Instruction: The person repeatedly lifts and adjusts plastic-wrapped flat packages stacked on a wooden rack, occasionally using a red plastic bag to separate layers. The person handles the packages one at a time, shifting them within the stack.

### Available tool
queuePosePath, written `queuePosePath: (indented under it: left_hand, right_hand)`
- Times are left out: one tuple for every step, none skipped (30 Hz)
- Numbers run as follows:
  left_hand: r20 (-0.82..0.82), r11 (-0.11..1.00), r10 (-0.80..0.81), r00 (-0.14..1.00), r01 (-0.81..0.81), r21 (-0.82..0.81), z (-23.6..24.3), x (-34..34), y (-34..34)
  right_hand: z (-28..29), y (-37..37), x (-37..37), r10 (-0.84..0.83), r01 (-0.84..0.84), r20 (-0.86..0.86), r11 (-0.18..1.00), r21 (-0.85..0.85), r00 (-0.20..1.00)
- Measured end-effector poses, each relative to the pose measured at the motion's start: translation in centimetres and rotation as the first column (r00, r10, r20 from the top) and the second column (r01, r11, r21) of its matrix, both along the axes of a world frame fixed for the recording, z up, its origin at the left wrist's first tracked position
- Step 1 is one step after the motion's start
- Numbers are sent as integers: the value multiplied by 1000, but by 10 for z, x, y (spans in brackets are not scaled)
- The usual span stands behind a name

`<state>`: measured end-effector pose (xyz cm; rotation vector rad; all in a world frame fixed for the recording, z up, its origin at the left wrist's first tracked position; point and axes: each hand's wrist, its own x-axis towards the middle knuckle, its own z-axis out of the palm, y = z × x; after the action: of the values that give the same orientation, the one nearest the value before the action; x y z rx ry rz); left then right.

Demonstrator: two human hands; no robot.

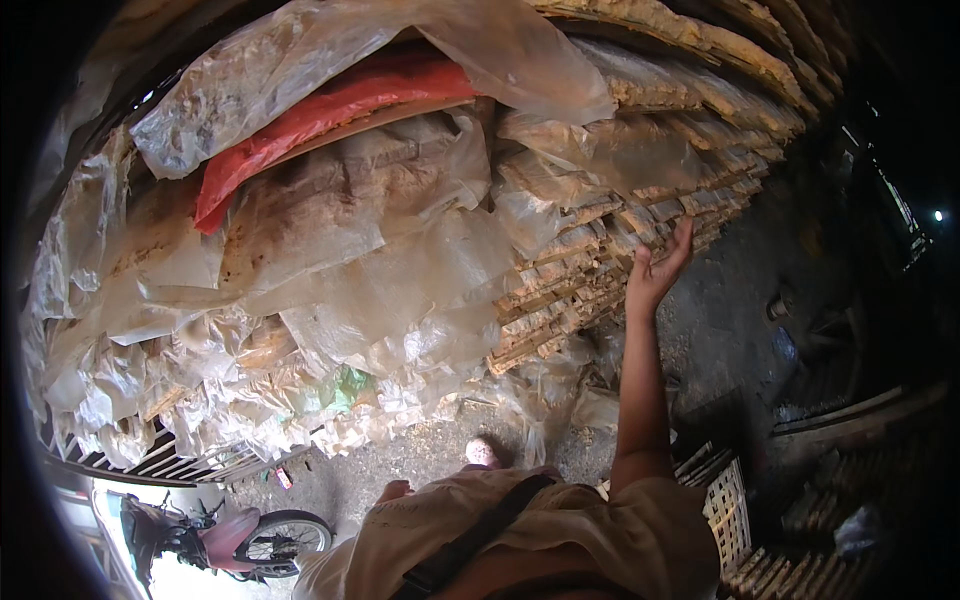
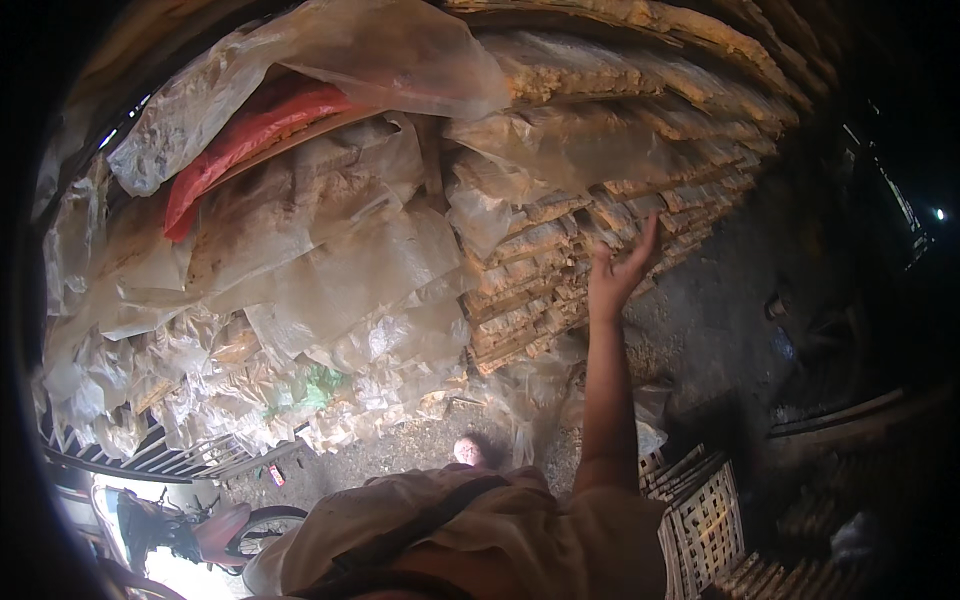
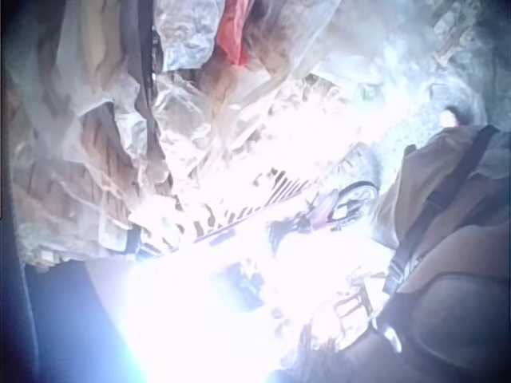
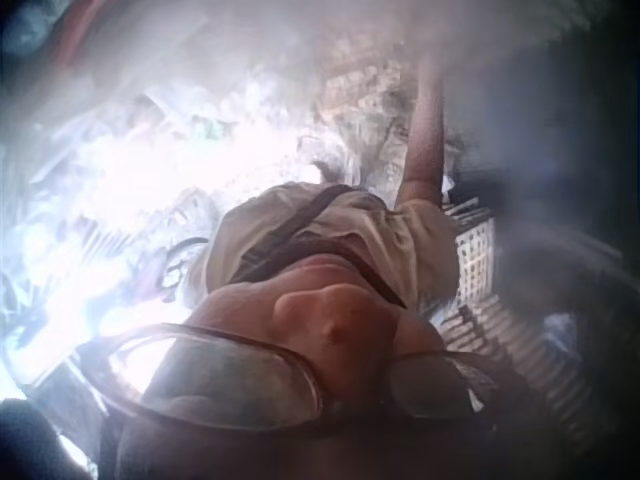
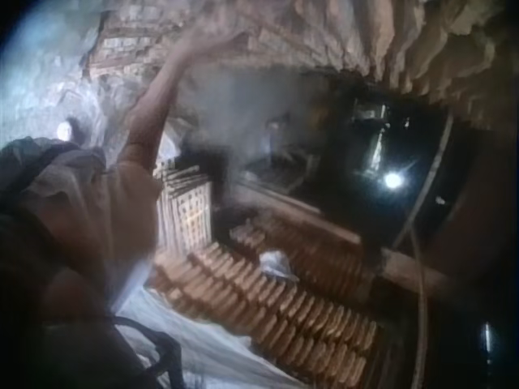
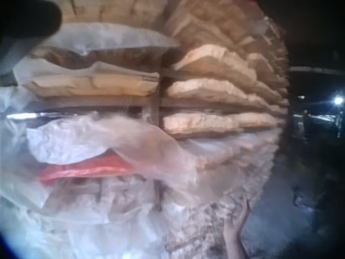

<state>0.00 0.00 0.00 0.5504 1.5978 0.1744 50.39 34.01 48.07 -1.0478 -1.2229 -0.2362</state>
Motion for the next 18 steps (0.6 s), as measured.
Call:
queuePosePath:
  left_hand:
    - [16, 1000, 20, 1000, -20, -20, -8, -6, 2]
    - [33, 997, 62, 998, -60, -42, -15, -11, 1]
    - [56, 991, 108, 993, -103, -86, -19, -14, 4]
    - [40, 986, 169, 985, -169, 8, -10, -9, 8]
    - [30, 959, 270, 962, -272, 82, 6, 3, 15]
    - [54, 933, 336, 940, -340, 115, 29, 26, 23]
    - [65, 911, 384, 921, -389, 137, 54, 45, 26]
    - [62, 893, 419, 906, -423, 153, 56, 47, 18]
    - [63, 875, 450, 891, -454, 167, 58, 50, 8]
    - [74, 856, 478, 875, -483, 184, 57, 58, 3]
    - [76, 848, 498, 864, -504, 167, 51, 62, -11]
    - [81, 839, 517, 852, -523, 149, 46, 69, -30]
    - [81, 832, 533, 842, -539, 133, 35, 72, -49]
    - [66, 838, 530, 845, -534, 109, 29, 79, -71]
    - [47, 849, 520, 853, -522, 87, 24, 88, -91]
    - [26, 872, 485, 874, -486, 63, 19, 99, -107]
    - [4, 888, 457, 890, -456, 49, 15, 113, -125]
    - [-9, 902, 432, 902, -431, 33, 12, 124, -141]
  right_hand:
    - [39, -5, -4, -134, 141, 262, 990, -7, 956]
    - [68, -9, -12, -239, 266, 500, 964, 19, 832]
    - [84, -6, -21, -250, 273, 517, 961, 33, 819]
    - [96, -2, -27, -271, 287, 551, 956, 59, 789]
    - [97, 6, -24, -266, 260, 568, 961, 94, 779]
    - [97, 15, -20, -263, 228, 596, 964, 136, 758]
    - [97, 20, -17, -255, 191, 616, 967, 168, 745]
    - [105, 21, -22, -295, 208, 575, 955, 213, 763]
    - [111, 18, -23, -278, 175, 535, 956, 236, 797]
    - [118, 14, -21, -265, 144, 499, 953, 267, 825]
    - [125, 12, -20, -239, 108, 455, 950, 295, 858]
    - [135, 7, -20, -302, 153, 505, 937, 315, 809]
    - [141, 6, -17, -304, 147, 515, 935, 323, 801]
    - [143, 7, -12, -311, 149, 529, 934, 326, 790]
    - [146, 7, -9, -317, 151, 543, 932, 329, 778]
    - [151, 4, -6, -312, 163, 533, 937, 308, 786]
    - [158, 4, -3, -289, 141, 521, 942, 306, 803]
    - [164, 6, 5, -268, 121, 509, 945, 303, 818]
